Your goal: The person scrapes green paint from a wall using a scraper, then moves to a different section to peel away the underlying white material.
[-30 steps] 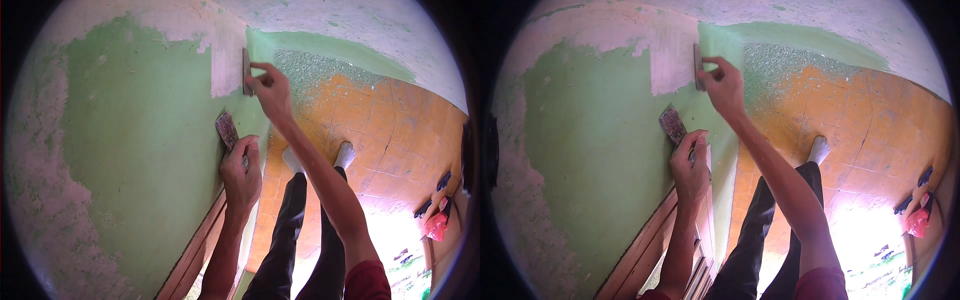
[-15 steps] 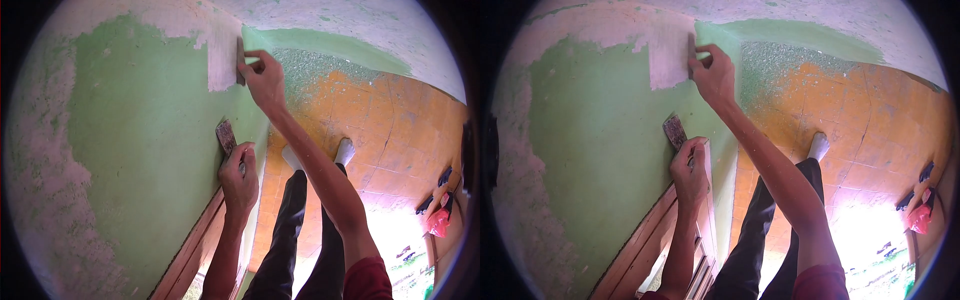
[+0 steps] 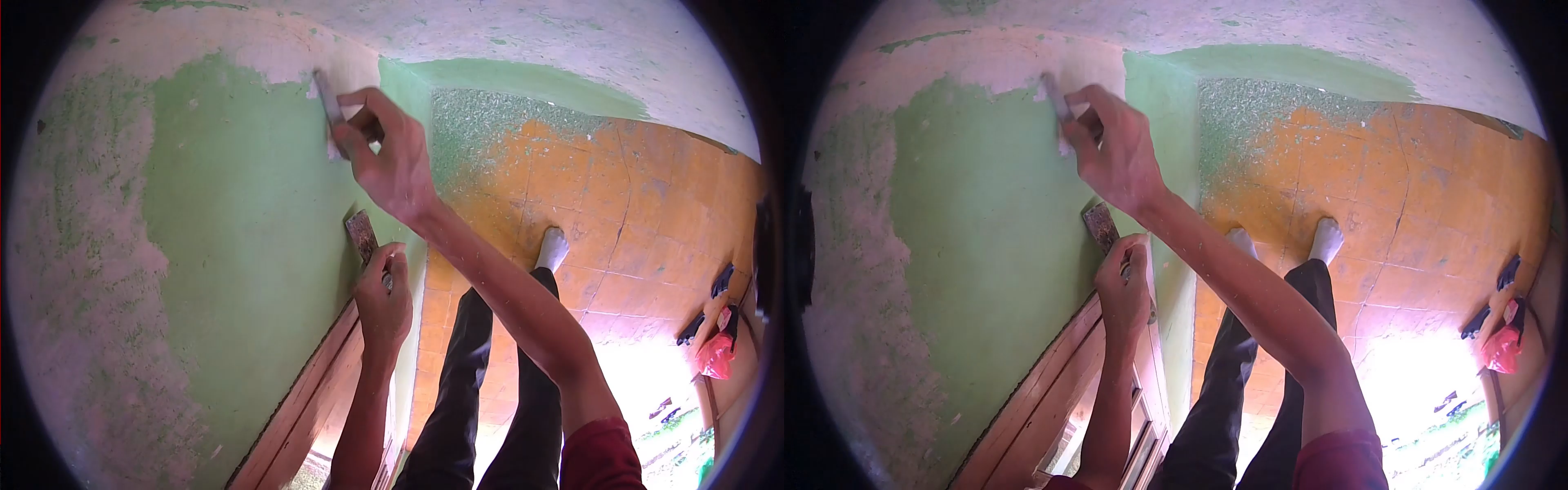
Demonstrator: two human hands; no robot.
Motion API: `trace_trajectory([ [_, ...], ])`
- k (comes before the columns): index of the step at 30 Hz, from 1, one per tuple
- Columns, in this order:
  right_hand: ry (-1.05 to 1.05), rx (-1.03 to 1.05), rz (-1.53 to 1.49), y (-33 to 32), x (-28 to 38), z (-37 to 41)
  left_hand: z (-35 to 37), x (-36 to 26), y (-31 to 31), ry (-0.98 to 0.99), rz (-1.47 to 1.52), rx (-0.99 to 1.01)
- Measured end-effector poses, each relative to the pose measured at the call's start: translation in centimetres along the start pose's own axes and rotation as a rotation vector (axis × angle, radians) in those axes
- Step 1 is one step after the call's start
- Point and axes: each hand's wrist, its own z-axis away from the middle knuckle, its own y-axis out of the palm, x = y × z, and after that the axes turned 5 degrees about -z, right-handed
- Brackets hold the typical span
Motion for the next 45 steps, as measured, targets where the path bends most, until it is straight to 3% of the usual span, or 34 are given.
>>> trace_trajectory([
  [3, -0.063, 0.054, 0.074, -1.4, -3.1, 0.6, 0.3, 0.3, 0.2, 0.014, -0.052, 0.018],
  [4, 0.125, 0.035, 0.165, -1.9, -3.6, -0.4, 0.5, 0.3, 0.3, 0.010, -0.049, 0.023],
  [7, 0.279, -0.096, 0.269, -1.7, -3.5, -4.0, 0.6, 0.3, 0.7, 0.039, -0.039, 0.028],
  [9, 0.233, -0.125, 0.237, -1.2, -2.5, -4.2, 0.7, 0.0, 0.7, 0.022, -0.035, 0.025],
  [11, -0.201, -0.008, 0.220, -0.7, -1.4, -2.7, 0.7, 0.0, 1.0, 0.010, -0.012, 0.024],
  [13, -0.198, 0.006, 0.184, -1.1, -1.9, -1.6, 1.1, 0.1, 1.0, 0.000, 0.003, 0.025],
  [15, 0.053, 0.008, 0.227, -1.7, -2.7, -2.2, 1.5, 0.3, 0.9, 0.009, 0.011, 0.034],
  [17, 0.081, -0.003, 0.305, -0.9, -1.5, -3.2, 1.5, 0.2, 0.6, -0.011, -0.011, 0.049],
  [20, -0.046, -0.030, 0.212, 0.1, 1.2, -4.1, 2.2, 0.3, 0.7, -0.051, -0.017, 0.072],
  [22, -0.384, -0.001, 0.210, 0.9, 2.5, -4.1, 2.7, 0.5, 0.5, -0.062, -0.017, 0.076],
  [25, -0.436, 0.138, 0.345, -1.5, -0.4, -3.0, 3.2, 0.6, 0.6, -0.071, -0.070, 0.096],
  [27, -0.011, 0.340, 0.778, -6.7, -6.4, 1.1, 4.2, 0.7, 1.2, -0.046, -0.057, 0.106],
  [29, 0.428, 0.621, 0.951, -13.0, -9.6, 5.1, 5.1, 0.9, 1.7, -0.014, -0.087, 0.121],
  [30, 0.275, 0.594, 0.994, -18.2, -15.1, 9.9, 5.8, 1.0, 1.9, 0.008, -0.118, 0.141],
  [31, 0.169, 0.600, 1.020, -22.7, -16.0, 14.2, 6.6, 1.0, 2.1, 0.012, -0.108, 0.143],
  [32, 0.430, 0.757, 1.229, -27.0, -16.2, 18.1, 7.5, 1.0, 2.2, -0.045, -0.112, 0.210],
  [33, 0.439, 0.727, 1.310, -33.6, -19.9, 24.5, 8.4, 1.1, 2.0, -0.102, -0.120, 0.275],
  [34, 0.786, 0.828, 1.407, -33.7, -12.5, 25.7, 9.5, 1.3, 2.0, -0.142, -0.129, 0.329],
  [35, 0.942, 0.428, 1.386, -38.2, -12.5, 31.2, 10.5, 1.3, 1.6, -0.132, -0.122, 0.321],
  [36, 1.237, 0.454, 1.303, -40.8, -10.2, 33.7, 11.6, 1.3, 1.1, -0.125, -0.137, 0.371],
  [37, 1.239, 0.366, 1.376, -41.9, -6.8, 36.4, 12.8, 1.1, 0.8, -0.117, -0.151, 0.418],
  [38, 1.033, 0.332, 1.423, -45.6, -5.8, 41.7, 13.9, 0.9, 0.5, -0.102, -0.138, 0.402],
  [40, 1.154, 0.230, 1.323, -45.7, 2.8, 44.2, 16.1, 0.4, -0.5, -0.170, -0.238, 0.411],
  [42, 0.988, 0.037, 1.316, -46.0, 7.3, 48.9, 18.4, 0.4, -1.4, -0.140, -0.271, 0.380],
  [44, 1.177, -0.078, 0.994, -44.2, 13.3, 51.3, 20.3, -0.7, -3.0, -0.144, -0.325, 0.376],
  [45, 1.126, -0.084, 0.896, -42.7, 16.6, 52.2, 21.6, -1.4, -4.0, -0.163, -0.330, 0.389],
])
